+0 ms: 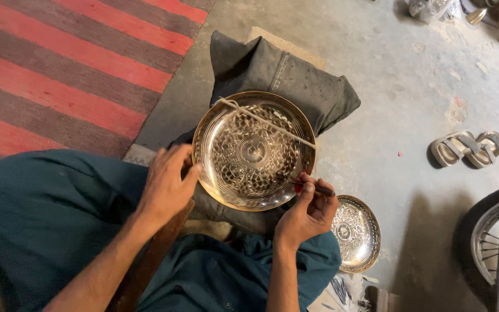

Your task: The person sits cross-legged on the floor with a decorated brass plate resting on a cloth cushion. They hold a small chisel against the plate's surface with one hand and strike it with a wooden mallet in the other hand, repeatedly repositioning the chisel to engrave the pattern, and briefly adjust a string laid across the plate.

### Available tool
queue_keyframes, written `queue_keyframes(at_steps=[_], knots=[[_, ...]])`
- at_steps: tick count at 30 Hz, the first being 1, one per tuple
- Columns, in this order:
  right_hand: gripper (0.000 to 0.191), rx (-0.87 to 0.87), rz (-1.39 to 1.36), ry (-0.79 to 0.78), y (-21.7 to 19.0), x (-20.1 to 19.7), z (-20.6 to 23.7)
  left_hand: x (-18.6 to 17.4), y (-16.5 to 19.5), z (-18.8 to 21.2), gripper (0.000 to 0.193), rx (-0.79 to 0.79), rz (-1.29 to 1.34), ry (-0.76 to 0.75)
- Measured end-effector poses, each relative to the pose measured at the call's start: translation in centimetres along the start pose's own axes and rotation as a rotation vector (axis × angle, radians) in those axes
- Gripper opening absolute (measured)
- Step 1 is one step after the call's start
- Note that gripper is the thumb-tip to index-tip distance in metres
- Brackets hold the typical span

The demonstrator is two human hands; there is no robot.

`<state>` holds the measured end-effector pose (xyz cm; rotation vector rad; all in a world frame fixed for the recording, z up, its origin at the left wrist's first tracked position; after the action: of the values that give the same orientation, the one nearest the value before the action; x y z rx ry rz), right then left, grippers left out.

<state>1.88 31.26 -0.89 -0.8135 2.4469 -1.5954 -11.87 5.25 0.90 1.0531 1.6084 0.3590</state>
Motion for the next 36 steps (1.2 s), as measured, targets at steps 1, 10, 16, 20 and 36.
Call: queue_keyframes(at_steps=[1, 10, 16, 20, 36], knots=[[0.017, -0.001, -0.009, 0.001, 0.0, 0.0, 0.0, -0.2, -0.1, -1.0, 0.023, 0.018, 0.007, 0.004], [0.017, 0.005, -0.033, -0.027, -0.1, 0.3, -0.2, 0.0, 0.7, -3.6, 0.035, 0.045, 0.148, 0.086], [0.018, 0.010, -0.043, -0.039, 0.0, 0.3, -0.1, 0.7, -0.8, 2.2, 0.037, -0.108, -0.055, 0.036], [0.018, -0.007, -0.008, -0.053, -0.2, 0.4, -0.1, 0.7, -0.5, 1.2, 0.032, 0.003, -0.022, 0.071], [0.016, 0.011, 0.004, -0.075, -0.4, 0.5, -0.1, 0.3, 1.2, -2.3, 0.040, 0.105, 0.144, 0.132]])
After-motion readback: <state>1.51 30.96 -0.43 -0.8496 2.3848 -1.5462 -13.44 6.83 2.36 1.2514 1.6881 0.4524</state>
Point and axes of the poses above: each hand's wrist, its own z-axis away from the middle knuckle, its own x-axis out of the palm, y = z × x, the point moved 9 cm from there along -z, towards the middle knuckle, and after that the axes turned 2 degrees about y, right-handed, at the moved point
